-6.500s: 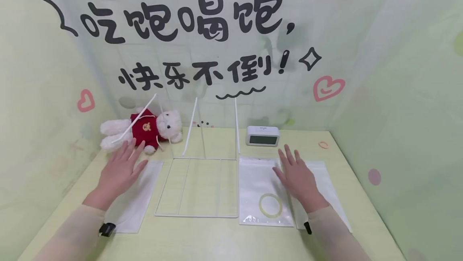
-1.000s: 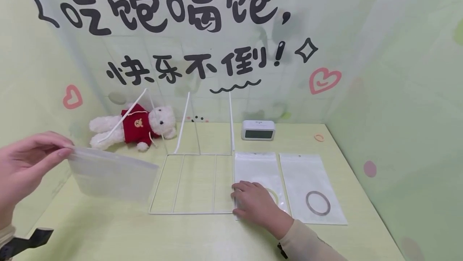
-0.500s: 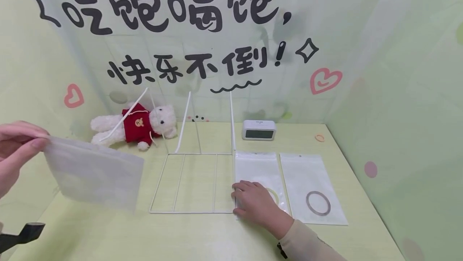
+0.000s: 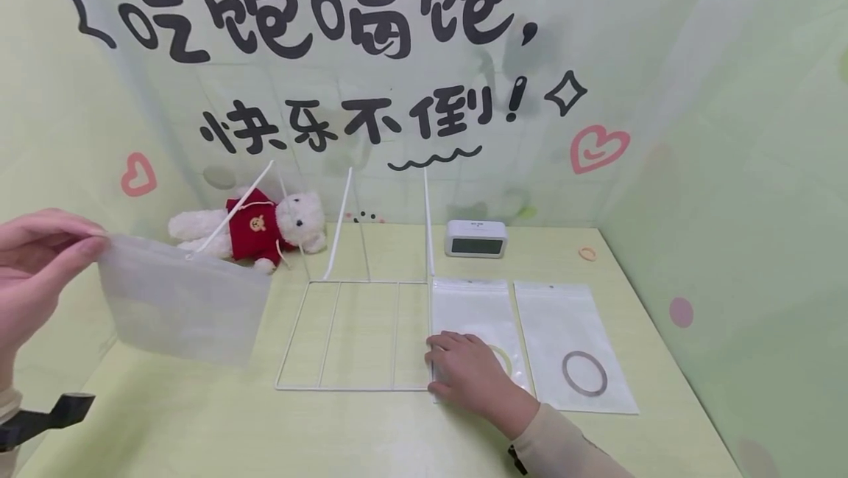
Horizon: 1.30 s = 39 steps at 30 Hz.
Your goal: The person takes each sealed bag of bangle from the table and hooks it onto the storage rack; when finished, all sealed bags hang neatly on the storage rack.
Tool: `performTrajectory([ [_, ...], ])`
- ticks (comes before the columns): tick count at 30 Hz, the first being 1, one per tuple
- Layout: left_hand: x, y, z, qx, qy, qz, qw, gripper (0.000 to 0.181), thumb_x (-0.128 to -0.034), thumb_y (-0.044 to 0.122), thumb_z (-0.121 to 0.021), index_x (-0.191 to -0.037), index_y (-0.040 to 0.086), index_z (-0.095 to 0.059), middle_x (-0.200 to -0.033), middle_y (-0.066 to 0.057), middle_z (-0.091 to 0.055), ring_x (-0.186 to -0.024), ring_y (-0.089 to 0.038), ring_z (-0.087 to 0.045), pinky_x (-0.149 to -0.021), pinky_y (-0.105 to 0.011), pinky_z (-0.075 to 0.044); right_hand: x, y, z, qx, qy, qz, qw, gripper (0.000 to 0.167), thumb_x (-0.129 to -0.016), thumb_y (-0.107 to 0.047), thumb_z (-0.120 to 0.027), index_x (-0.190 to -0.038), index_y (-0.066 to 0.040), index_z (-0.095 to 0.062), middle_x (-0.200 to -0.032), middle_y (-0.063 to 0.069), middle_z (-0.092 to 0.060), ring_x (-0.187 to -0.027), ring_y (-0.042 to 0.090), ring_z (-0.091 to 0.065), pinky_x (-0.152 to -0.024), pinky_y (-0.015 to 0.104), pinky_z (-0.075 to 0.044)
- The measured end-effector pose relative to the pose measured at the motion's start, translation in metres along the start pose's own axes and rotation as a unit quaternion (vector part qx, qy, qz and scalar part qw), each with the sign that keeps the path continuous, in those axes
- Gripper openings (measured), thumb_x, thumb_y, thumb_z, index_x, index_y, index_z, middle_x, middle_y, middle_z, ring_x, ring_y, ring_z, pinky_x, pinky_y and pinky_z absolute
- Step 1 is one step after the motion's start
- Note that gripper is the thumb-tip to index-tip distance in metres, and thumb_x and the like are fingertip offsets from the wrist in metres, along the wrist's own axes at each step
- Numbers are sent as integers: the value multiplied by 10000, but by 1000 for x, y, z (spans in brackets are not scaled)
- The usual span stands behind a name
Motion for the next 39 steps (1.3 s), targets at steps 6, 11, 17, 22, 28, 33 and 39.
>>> performTrajectory([
  [6,-3,-8,-1,73,46,58,9999,185,-777,-371,-572,-954,-318,-589,-944,-160,-760,-825,-198,-697,-750,-175,-609,0,1,0,-19,-31,-36,10000,350,-817,-353,-817,-1112,-171,-769,-1317,5,-704,-1244,247,-652,-983,464,-576],
  [11,-6,-9,-1,95,167,98,9998,184,-778,-359,-590,-956,-313,-592,-918,-160,-760,-786,-197,-689,-722,-179,-607,2,0,-2,-72,120,28,9999,339,-809,-352,-825,-1093,-179,-767,-1300,0,-708,-1226,230,-658,-953,454,-585],
  [17,-8,-12,-1,218,173,52,9996,189,-776,-361,-594,-958,-312,-592,-916,-158,-760,-775,-195,-691,-711,-182,-605,3,0,-1,-40,190,81,9998,334,-804,-353,-833,-1079,-177,-766,-1284,-3,-713,-1205,212,-662,-939,440,-585],
  [22,-7,-16,2,229,178,108,9995,192,-780,-361,-587,-965,-312,-591,-915,-161,-756,-780,-200,-689,-711,-185,-604,3,0,-1,-34,165,58,9998,343,-804,-356,-835,-1085,-174,-765,-1288,-4,-711,-1212,210,-659,-951,436,-580],
  [28,-7,-22,3,9,135,252,9996,189,-796,-330,-613,-982,-301,-595,-915,-138,-753,-782,-185,-680,-703,-169,-596,2,1,-2,-45,135,34,9999,348,-811,-365,-829,-1098,-178,-765,-1299,-6,-708,-1223,215,-655,-953,439,-579],
  [33,-12,-31,2,-128,108,556,9983,229,-816,-297,-634,-1042,-264,-619,-940,-101,-757,-817,-167,-695,-741,-145,-601,2,0,1,-17,149,58,9999,336,-809,-349,-825,-1088,-172,-767,-1287,-2,-710,-1207,214,-661,-946,438,-580],
  [39,-19,-43,0,-385,198,737,9963,212,-844,-252,-650,-1052,-211,-651,-944,-59,-754,-853,-131,-709,-770,-129,-602,2,-3,6,-99,152,35,9998,332,-803,-328,-825,-1089,-165,-776,-1280,3,-713,-1209,218,-661,-946,447,-581],
])
Point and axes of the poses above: each hand's wrist, its own x-axis away from the middle knuckle, its own z-axis out of the back of the hand, y = z × x, the point moved 1 cm from there along -x, towards the middle knuckle
